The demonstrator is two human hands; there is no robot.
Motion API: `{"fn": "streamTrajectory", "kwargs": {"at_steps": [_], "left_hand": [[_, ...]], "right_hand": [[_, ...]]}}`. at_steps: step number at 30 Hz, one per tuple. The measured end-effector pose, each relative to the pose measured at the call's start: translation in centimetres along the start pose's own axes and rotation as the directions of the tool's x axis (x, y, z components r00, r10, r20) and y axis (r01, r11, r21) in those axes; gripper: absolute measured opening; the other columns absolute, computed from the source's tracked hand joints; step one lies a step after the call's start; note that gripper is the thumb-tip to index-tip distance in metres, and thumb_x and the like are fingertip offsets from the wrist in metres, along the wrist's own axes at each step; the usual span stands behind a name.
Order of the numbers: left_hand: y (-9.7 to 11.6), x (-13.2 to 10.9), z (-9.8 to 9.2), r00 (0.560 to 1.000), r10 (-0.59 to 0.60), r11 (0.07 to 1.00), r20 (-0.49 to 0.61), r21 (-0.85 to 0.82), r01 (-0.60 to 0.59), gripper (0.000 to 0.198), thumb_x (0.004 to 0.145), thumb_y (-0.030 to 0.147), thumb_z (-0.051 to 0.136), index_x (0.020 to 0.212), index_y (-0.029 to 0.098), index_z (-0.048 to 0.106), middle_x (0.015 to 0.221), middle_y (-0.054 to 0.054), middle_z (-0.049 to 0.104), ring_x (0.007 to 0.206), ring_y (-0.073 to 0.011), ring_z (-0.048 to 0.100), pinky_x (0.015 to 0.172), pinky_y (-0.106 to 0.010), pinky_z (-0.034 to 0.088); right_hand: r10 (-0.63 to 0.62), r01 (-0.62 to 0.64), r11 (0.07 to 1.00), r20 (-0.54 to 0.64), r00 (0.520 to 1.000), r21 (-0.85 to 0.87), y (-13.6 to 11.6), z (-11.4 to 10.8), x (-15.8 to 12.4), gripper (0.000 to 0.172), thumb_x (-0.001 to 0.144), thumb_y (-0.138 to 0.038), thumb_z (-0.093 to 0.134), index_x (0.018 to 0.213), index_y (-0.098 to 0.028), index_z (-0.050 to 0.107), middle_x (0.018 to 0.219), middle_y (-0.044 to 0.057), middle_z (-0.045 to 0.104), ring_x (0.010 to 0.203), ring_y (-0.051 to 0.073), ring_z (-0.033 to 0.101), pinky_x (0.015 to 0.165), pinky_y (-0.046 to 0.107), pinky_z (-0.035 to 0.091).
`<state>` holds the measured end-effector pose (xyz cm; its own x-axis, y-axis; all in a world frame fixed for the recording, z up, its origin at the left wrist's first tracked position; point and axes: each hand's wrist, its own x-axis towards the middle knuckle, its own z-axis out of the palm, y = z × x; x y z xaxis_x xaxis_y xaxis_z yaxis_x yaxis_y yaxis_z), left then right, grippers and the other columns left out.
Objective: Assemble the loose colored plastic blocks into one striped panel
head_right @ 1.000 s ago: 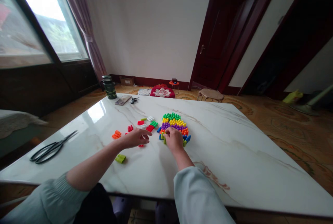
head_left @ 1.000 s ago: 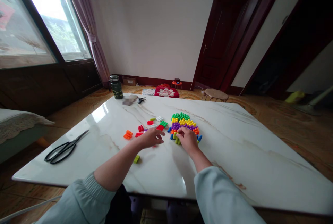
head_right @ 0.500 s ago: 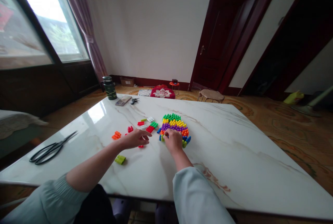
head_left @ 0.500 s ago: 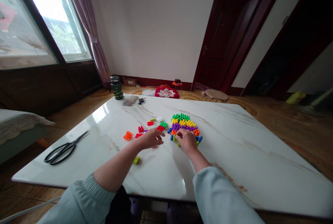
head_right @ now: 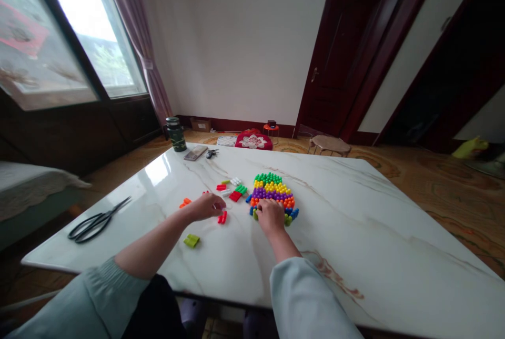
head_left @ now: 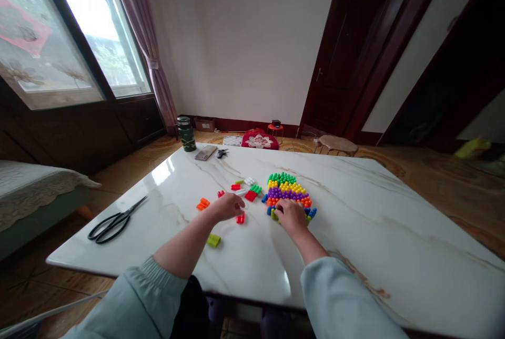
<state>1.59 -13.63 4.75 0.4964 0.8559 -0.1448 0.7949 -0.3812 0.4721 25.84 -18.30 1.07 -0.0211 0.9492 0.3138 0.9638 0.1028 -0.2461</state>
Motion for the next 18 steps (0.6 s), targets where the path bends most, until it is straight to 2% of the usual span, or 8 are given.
{"fn": "streamTrajectory", "kwargs": {"at_steps": [4,7,9,13,15,18], "left_hand": [[-1.0,-1.2,-1.6,0.989,-0.115,0.984,0.095,0.148,0.101,0.022,0.061,0.021,0.072,0.083,0.019,0.074,0.08,-0.001,0.07,0.077,-0.0173,0.063,0.067,-0.023,0.046],[-1.3,-2.7,-2.6,0.962,-0.183,0.961,0.202,0.242,0.132,0.031,0.054,0.025,0.079,0.084,0.022,0.073,0.081,0.0,0.068,0.077,-0.0176,0.062,0.066,-0.023,0.044],[-1.4,-3.7,-2.6,0.952,-0.196,0.942,0.235,0.315,0.116,0.038,0.049,0.028,0.082,0.086,0.023,0.072,0.084,0.001,0.067,0.078,-0.0182,0.061,0.067,-0.024,0.044],[-2.4,-4.9,-0.7,0.952,-0.216,0.926,0.215,0.354,0.13,0.043,0.037,0.031,0.086,0.076,0.024,0.068,0.078,0.001,0.065,0.079,-0.0214,0.06,0.07,-0.028,0.044],[-3.1,-5.2,0.5,0.965,-0.21,0.929,0.158,0.34,0.147,0.038,0.035,0.028,0.086,0.067,0.022,0.065,0.071,0.001,0.062,0.076,-0.0225,0.06,0.069,-0.03,0.043],[-4.0,-5.5,1.8,0.982,-0.16,0.95,0.102,0.285,0.126,0.034,0.038,0.024,0.084,0.066,0.022,0.064,0.069,0.001,0.06,0.071,-0.0206,0.057,0.063,-0.028,0.041]], "right_hand": [[-0.003,0.003,1.0,-0.007,1.0,-0.03,0.1,-0.4,0.0,0.009,0.079,-0.022,0.064,0.07,-0.021,0.066,0.082,0.001,0.068,0.083,0.017,0.058,0.073,0.028,0.031],[-0.009,0.008,1.0,-0.052,0.999,-0.018,0.0,-0.9,0.0,0.011,0.081,-0.026,0.063,0.071,-0.022,0.067,0.083,0.002,0.067,0.083,0.017,0.058,0.072,0.029,0.031],[-0.02,0.021,1.0,-0.084,0.996,0.011,-0.2,-1.3,0.0,0.012,0.082,-0.026,0.062,0.072,-0.021,0.067,0.083,0.002,0.067,0.084,0.017,0.058,0.072,0.028,0.031],[-0.06,0.071,0.994,-0.126,0.99,0.089,-0.9,-2.1,-0.3,0.016,0.085,-0.025,0.058,0.071,-0.02,0.065,0.082,0.002,0.066,0.083,0.015,0.059,0.073,0.027,0.032],[-0.086,0.101,0.988,-0.125,0.988,0.121,-1.4,-2.5,-0.5,0.016,0.085,-0.025,0.057,0.071,-0.02,0.065,0.082,0.002,0.066,0.081,0.015,0.058,0.073,0.027,0.032],[-0.105,0.122,0.98,-0.11,0.988,0.16,-2.0,-2.9,-0.8,0.016,0.084,-0.024,0.057,0.071,-0.02,0.065,0.08,0.001,0.066,0.078,0.015,0.058,0.074,0.027,0.033]]}}
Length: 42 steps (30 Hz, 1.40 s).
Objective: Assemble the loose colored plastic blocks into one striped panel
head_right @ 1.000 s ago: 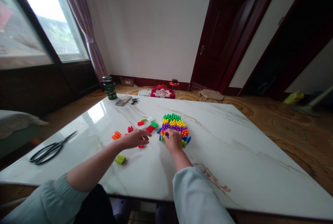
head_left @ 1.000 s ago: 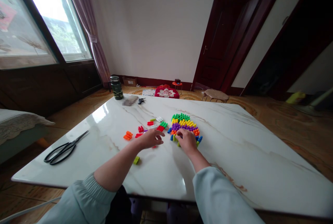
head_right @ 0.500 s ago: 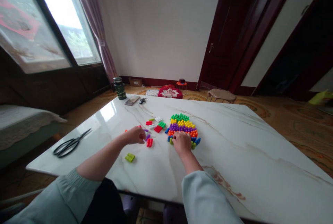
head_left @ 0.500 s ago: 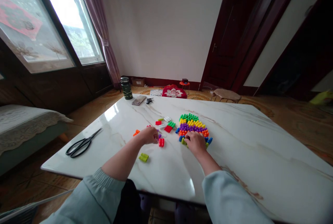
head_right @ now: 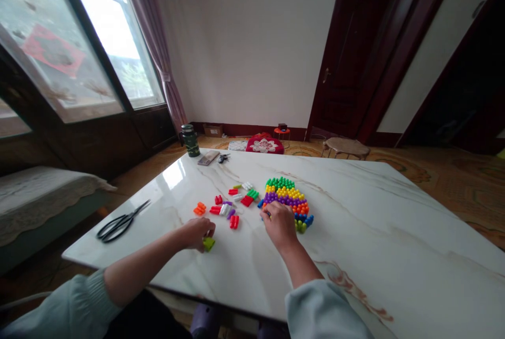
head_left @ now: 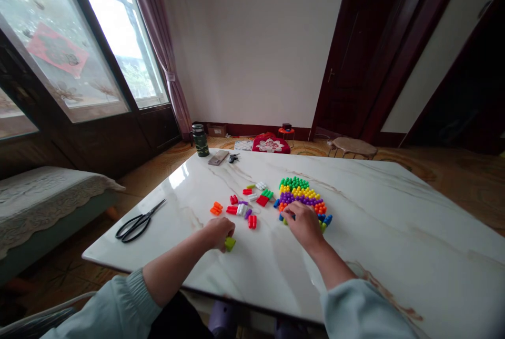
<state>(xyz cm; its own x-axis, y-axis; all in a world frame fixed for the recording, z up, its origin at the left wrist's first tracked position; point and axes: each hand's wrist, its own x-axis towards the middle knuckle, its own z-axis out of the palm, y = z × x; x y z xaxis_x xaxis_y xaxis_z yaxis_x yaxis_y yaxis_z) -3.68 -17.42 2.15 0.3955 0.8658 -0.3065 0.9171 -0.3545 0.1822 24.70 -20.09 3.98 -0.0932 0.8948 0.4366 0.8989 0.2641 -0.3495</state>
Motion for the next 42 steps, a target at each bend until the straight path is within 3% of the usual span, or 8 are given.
{"fn": "streamTrajectory", "kwargs": {"at_steps": [6,12,19,22,25,28,33,42], "left_hand": [[1.2,0.7,-0.9,0.984,0.061,0.967,-0.167,-0.234,-0.1,0.02,0.054,0.026,0.073,0.068,0.017,0.063,0.063,0.001,0.056,0.059,-0.0124,0.05,0.052,-0.022,0.035],[6.2,1.7,-3.2,0.931,0.16,0.891,-0.329,-0.358,-0.28,0.024,0.062,0.026,0.073,0.081,0.014,0.069,0.065,0.0,0.061,0.058,-0.0107,0.052,0.052,-0.021,0.037],[7.2,4.2,-3.7,0.897,0.376,0.794,-0.234,-0.418,-0.442,0.028,0.069,0.013,0.061,0.095,0.017,0.071,0.086,-0.003,0.071,0.075,-0.0142,0.063,0.067,-0.022,0.049],[5.4,7.5,-4.2,0.947,0.135,0.93,-0.293,-0.293,-0.223,0.034,0.071,0.007,0.054,0.098,0.017,0.071,0.095,-0.004,0.071,0.087,-0.0157,0.065,0.08,-0.024,0.05],[3.7,11.1,-4.5,0.928,-0.017,0.973,-0.371,-0.221,-0.071,0.044,0.072,0.004,0.051,0.114,0.011,0.065,0.115,-0.015,0.063,0.108,-0.0232,0.059,0.096,-0.033,0.043],[2.6,13.7,-4.3,0.925,-0.064,0.986,-0.376,-0.169,-0.001,0.049,0.073,0.004,0.051,0.119,0.016,0.063,0.124,-0.015,0.058,0.117,-0.0256,0.053,0.099,-0.036,0.04],[2.1,15.8,-3.1,0.949,-0.09,0.993,-0.303,-0.096,0.064,0.022,0.078,0.015,0.053,0.087,0.02,0.072,0.102,-0.01,0.066,0.105,-0.0251,0.058,0.089,-0.035,0.045],[2.5,15.3,-2.8,0.915,-0.126,0.986,-0.383,-0.15,0.073,0.02,0.073,0.01,0.057,0.083,0.02,0.071,0.101,-0.01,0.062,0.107,-0.0254,0.054,0.091,-0.034,0.041]], "right_hand": [[0.013,-0.051,0.972,0.164,0.986,0.229,-2.1,0.6,-0.7,0.006,0.079,-0.02,0.062,0.082,-0.019,0.067,0.087,0.002,0.067,0.07,0.013,0.06,0.07,0.025,0.041],[0.055,-0.242,0.823,0.351,0.935,0.514,-4.1,2.6,-1.3,0.029,0.077,-0.025,0.064,0.105,-0.018,0.061,0.089,0.003,0.069,0.062,0.012,0.061,0.062,0.023,0.045],[0.18,-0.269,0.936,0.347,0.92,0.226,-2.7,1.3,-0.9,0.008,0.07,-0.022,0.067,0.078,-0.019,0.064,0.075,0.002,0.07,0.07,0.017,0.064,0.061,0.024,0.041],[0.179,-0.194,0.981,0.42,0.89,-0.007,-2.8,0.6,-1.6,0.007,0.067,-0.016,0.065,0.073,-0.02,0.067,0.082,0.006,0.071,0.078,0.021,0.065,0.064,0.026,0.04],[0.144,-0.098,0.989,0.529,0.836,-0.114,-3.6,0.3,-2.4,0.017,0.063,-0.013,0.065,0.076,-0.021,0.071,0.089,0.008,0.072,0.084,0.024,0.066,0.066,0.027,0.041],[0.115,-0.045,0.99,0.587,0.802,-0.132,-4.4,0.0,-2.9,0.021,0.062,-0.012,0.065,0.079,-0.023,0.073,0.089,0.008,0.072,0.086,0.025,0.066,0.068,0.028,0.043],[0.09,-0.015,0.992,0.612,0.786,-0.126,-5.6,-0.3,-3.2,0.022,0.064,-0.014,0.065,0.083,-0.022,0.073,0.089,0.01,0.073,0.083,0.025,0.068,0.069,0.029,0.046],[0.074,0.014,0.991,0.645,0.76,-0.13,-6.7,-0.1,-3.2,0.027,0.065,-0.013,0.065,0.088,-0.022,0.075,0.092,0.011,0.073,0.085,0.026,0.068,0.07,0.03,0.047]]}}
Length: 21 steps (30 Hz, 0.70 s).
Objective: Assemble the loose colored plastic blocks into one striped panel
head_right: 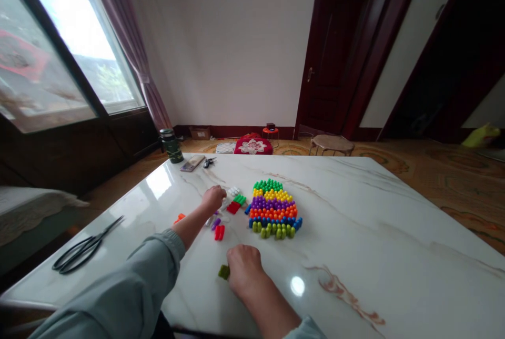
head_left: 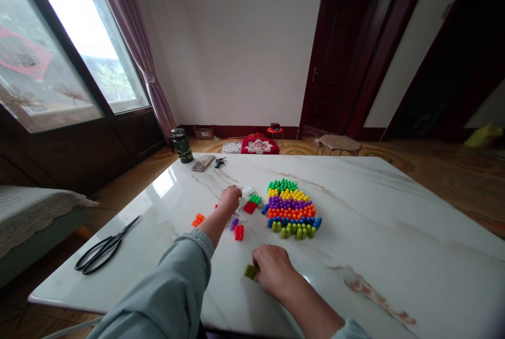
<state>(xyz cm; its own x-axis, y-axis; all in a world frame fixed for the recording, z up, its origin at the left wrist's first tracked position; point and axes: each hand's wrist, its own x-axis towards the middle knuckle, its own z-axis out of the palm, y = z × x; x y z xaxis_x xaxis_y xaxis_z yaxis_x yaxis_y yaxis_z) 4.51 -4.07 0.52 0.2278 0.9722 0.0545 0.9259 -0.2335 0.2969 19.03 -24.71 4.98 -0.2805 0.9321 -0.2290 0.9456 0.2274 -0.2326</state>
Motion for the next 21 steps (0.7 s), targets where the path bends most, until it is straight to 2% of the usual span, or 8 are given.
{"fn": "streamTrajectory", "kwargs": {"at_steps": [3,6,9,11,14,18,19,21], "left_hand": [[0.6,-1.0,-1.3,0.999,-0.024,0.993,-0.043,-0.12,0.019,0.023,0.071,0.007,0.058,0.086,0.021,0.069,0.1,-0.009,0.062,0.11,-0.0253,0.052,0.093,-0.035,0.04],[1.9,-2.4,-2.9,0.993,-0.091,0.95,-0.075,-0.306,0.064,0.027,0.08,0.011,0.051,0.102,0.02,0.064,0.105,-0.011,0.06,0.111,-0.0239,0.05,0.091,-0.035,0.041],[3.7,-4.7,-3.9,0.986,-0.16,0.841,0.04,-0.518,0.158,0.027,0.089,0.02,0.04,0.108,0.015,0.059,0.087,-0.009,0.06,0.086,-0.0184,0.059,0.073,-0.03,0.048],[4.9,-6.9,-4.2,0.975,-0.168,0.744,0.147,-0.63,0.224,0.029,0.091,0.024,0.035,0.103,0.012,0.059,0.075,-0.005,0.057,0.066,-0.0131,0.058,0.061,-0.025,0.047],[6.5,-10.5,-4.5,0.956,-0.166,0.619,0.244,-0.729,0.293,0.032,0.091,0.031,0.033,0.091,0.012,0.059,0.069,-0.003,0.054,0.056,-0.0097,0.052,0.052,-0.021,0.044],[7.8,-13.5,-5.2,0.906,-0.121,0.364,0.405,-0.831,0.42,0.044,0.081,0.057,0.051,0.09,0.014,0.06,0.079,-0.003,0.055,0.058,-0.0075,0.048,0.046,-0.018,0.036],[8.0,-13.8,-5.3,0.898,-0.074,0.335,0.433,-0.838,0.432,0.047,0.075,0.059,0.06,0.092,0.015,0.061,0.082,-0.002,0.055,0.06,-0.007,0.047,0.045,-0.016,0.034],[8.3,-14.0,-5.2,0.906,0.015,0.376,0.423,-0.842,0.387,0.053,0.061,0.056,0.074,0.096,0.018,0.062,0.081,0.0,0.054,0.062,-0.0064,0.045,0.045,-0.015,0.03]], "right_hand": [[-0.012,0.013,1.0,-0.04,0.999,0.017,0.4,0.4,0.3,0.025,0.066,-0.014,0.065,0.087,-0.022,0.075,0.096,0.01,0.072,0.088,0.026,0.067,0.072,0.03,0.047],[0.024,-0.019,0.999,-0.118,0.993,0.041,1.1,0.8,0.8,0.024,0.068,-0.014,0.062,0.087,-0.021,0.074,0.095,0.01,0.072,0.088,0.025,0.067,0.072,0.03,0.046],[0.088,-0.071,0.994,-0.204,0.975,0.088,1.6,1.0,1.3,0.025,0.069,-0.013,0.061,0.09,-0.021,0.071,0.091,0.009,0.072,0.085,0.024,0.067,0.068,0.028,0.045],[0.145,-0.109,0.983,-0.263,0.954,0.147,1.9,1.0,1.6,0.023,0.069,-0.015,0.062,0.09,-0.021,0.07,0.087,0.009,0.072,0.081,0.022,0.067,0.064,0.027,0.043],[0.207,-0.121,0.96,-0.351,0.913,0.252,2.5,0.6,1.8,0.015,0.07,-0.017,0.062,0.083,-0.02,0.068,0.08,0.007,0.072,0.075,0.02,0.066,0.061,0.025,0.041],[0.253,-0.039,0.89,-0.421,0.871,0.453,3.6,-0.6,1.7,0.002,0.071,-0.019,0.062,0.072,-0.019,0.064,0.071,0.003,0.07,0.069,0.016,0.064,0.059,0.022,0.041],[0.262,-0.013,0.863,-0.425,0.866,0.505,3.8,-0.9,1.6,0.003,0.071,-0.021,0.063,0.069,-0.018,0.063,0.069,0.002,0.069,0.067,0.016,0.063,0.058,0.022,0.041],[0.27,0.039,0.798,-0.415,0.869,0.602,4.3,-1.4,1.4,0.009,0.071,-0.025,0.065,0.066,-0.018,0.061,0.066,0.002,0.067,0.064,0.015,0.062,0.055,0.021,0.042]]}}
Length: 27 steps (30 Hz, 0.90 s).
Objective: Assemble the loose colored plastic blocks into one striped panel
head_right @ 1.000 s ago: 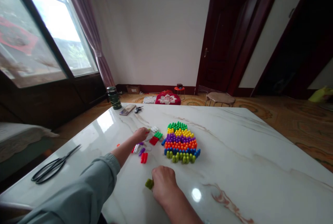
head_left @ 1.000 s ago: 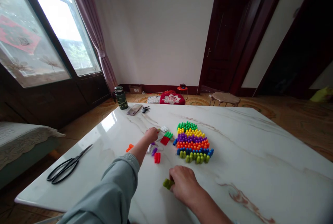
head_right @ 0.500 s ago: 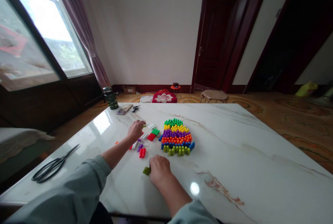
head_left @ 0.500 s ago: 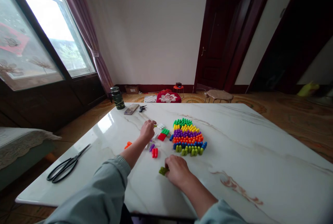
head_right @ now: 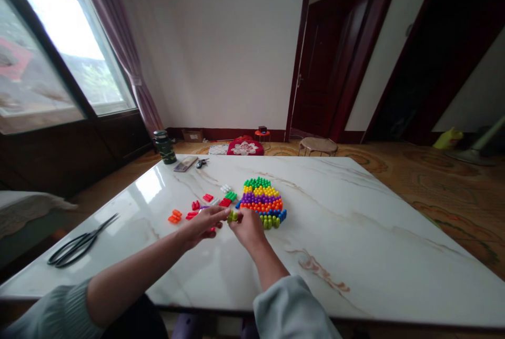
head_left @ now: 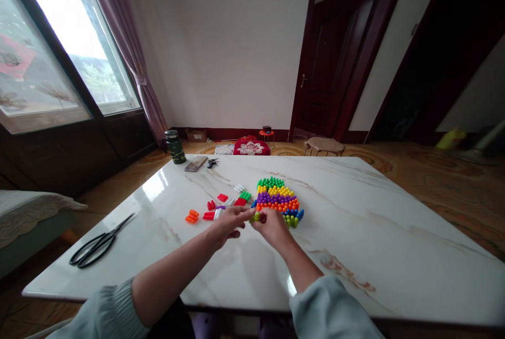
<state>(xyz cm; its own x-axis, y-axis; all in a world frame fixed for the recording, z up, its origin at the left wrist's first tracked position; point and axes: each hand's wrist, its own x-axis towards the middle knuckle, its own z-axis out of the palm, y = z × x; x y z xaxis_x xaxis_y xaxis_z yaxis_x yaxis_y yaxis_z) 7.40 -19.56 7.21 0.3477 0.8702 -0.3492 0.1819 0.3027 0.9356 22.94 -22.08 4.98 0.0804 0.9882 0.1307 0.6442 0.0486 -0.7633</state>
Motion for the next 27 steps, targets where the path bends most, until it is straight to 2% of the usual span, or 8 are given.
{"fn": "streamTrajectory", "kwargs": {"at_steps": [4,6,8,11,13,15,18,27], "left_hand": [[-0.8,1.2,0.7,0.988,0.151,0.986,-0.025,0.077,-0.149,0.059,0.05,0.051,0.083,0.093,0.017,0.06,0.066,0.006,0.048,0.054,-0.0054,0.042,0.044,-0.017,0.029],[-1.3,1.9,1.1,0.978,0.201,0.98,-0.062,0.017,-0.2,0.056,0.05,0.051,0.083,0.087,0.016,0.059,0.06,0.007,0.045,0.049,-0.0048,0.041,0.043,-0.017,0.029],[-1.5,2.5,1.2,0.975,0.203,0.971,-0.089,-0.112,-0.212,0.054,0.051,0.05,0.082,0.084,0.015,0.057,0.056,0.009,0.042,0.047,-0.0039,0.039,0.042,-0.016,0.026],[-1.2,3.1,1.1,0.98,0.152,0.936,-0.129,-0.299,-0.185,0.05,0.052,0.045,0.084,0.078,0.015,0.053,0.053,0.009,0.043,0.045,-0.0023,0.037,0.042,-0.015,0.023],[-1.0,3.2,0.8,0.978,0.134,0.925,-0.162,-0.335,-0.182,0.049,0.051,0.041,0.085,0.075,0.015,0.052,0.051,0.009,0.044,0.045,-0.0021,0.037,0.042,-0.015,0.024],[-0.8,3.3,0.7,0.975,0.138,0.925,-0.172,-0.33,-0.189,0.048,0.051,0.04,0.085,0.075,0.014,0.053,0.051,0.008,0.046,0.045,-0.0026,0.039,0.043,-0.016,0.026],[-0.8,3.4,0.7,0.974,0.154,0.928,-0.169,-0.313,-0.201,0.049,0.051,0.04,0.085,0.077,0.014,0.054,0.052,0.008,0.047,0.046,-0.0031,0.041,0.044,-0.016,0.029],[-0.6,3.0,1.0,0.973,0.149,0.935,-0.178,-0.295,-0.197,0.049,0.05,0.041,0.085,0.077,0.014,0.054,0.052,0.008,0.048,0.047,-0.0033,0.042,0.045,-0.017,0.03]], "right_hand": [[0.058,-0.085,0.958,0.106,0.993,0.274,0.3,-0.5,0.1,0.014,0.07,-0.03,0.067,0.073,-0.017,0.061,0.063,0.001,0.065,0.053,0.013,0.06,0.049,0.022,0.045],[0.019,-0.083,0.918,0.167,0.986,0.387,0.6,-0.8,0.3,0.017,0.068,-0.028,0.066,0.081,-0.016,0.063,0.065,0.001,0.066,0.053,0.014,0.061,0.051,0.024,0.048],[-0.057,-0.003,0.91,0.133,0.989,0.415,1.3,-1.5,0.8,0.024,0.068,-0.023,0.063,0.09,-0.016,0.065,0.072,0.002,0.068,0.061,0.015,0.064,0.059,0.027,0.052],[-0.125,0.142,0.978,-0.114,0.986,0.155,3.0,-3.3,1.9,0.026,0.07,-0.017,0.056,0.093,-0.018,0.068,0.081,0.003,0.068,0.071,0.015,0.062,0.07,0.028,0.051],[-0.153,0.13,0.985,-0.217,0.964,-0.116,4.3,-4.3,2.5,0.021,0.073,-0.018,0.056,0.088,-0.021,0.07,0.087,0.002,0.068,0.073,0.014,0.06,0.071,0.027,0.048],[-0.134,0.072,0.95,-0.187,0.973,-0.305,5.5,-4.8,2.8,0.016,0.074,-0.02,0.06,0.083,-0.025,0.072,0.089,0.0,0.067,0.073,0.013,0.059,0.067,0.025,0.044],[-0.059,0.017,0.896,-0.08,0.995,-0.444,6.6,-4.2,3.1,0.012,0.073,-0.021,0.067,0.081,-0.027,0.073,0.087,-0.001,0.066,0.076,0.013,0.058,0.063,0.023,0.04],[-0.036,0.027,0.797,-0.003,0.999,-0.603,6.9,-2.4,3.7,0.014,0.075,-0.023,0.069,0.084,-0.03,0.075,0.093,0.0,0.067,0.088,0.016,0.058,0.071,0.024,0.039]]}}
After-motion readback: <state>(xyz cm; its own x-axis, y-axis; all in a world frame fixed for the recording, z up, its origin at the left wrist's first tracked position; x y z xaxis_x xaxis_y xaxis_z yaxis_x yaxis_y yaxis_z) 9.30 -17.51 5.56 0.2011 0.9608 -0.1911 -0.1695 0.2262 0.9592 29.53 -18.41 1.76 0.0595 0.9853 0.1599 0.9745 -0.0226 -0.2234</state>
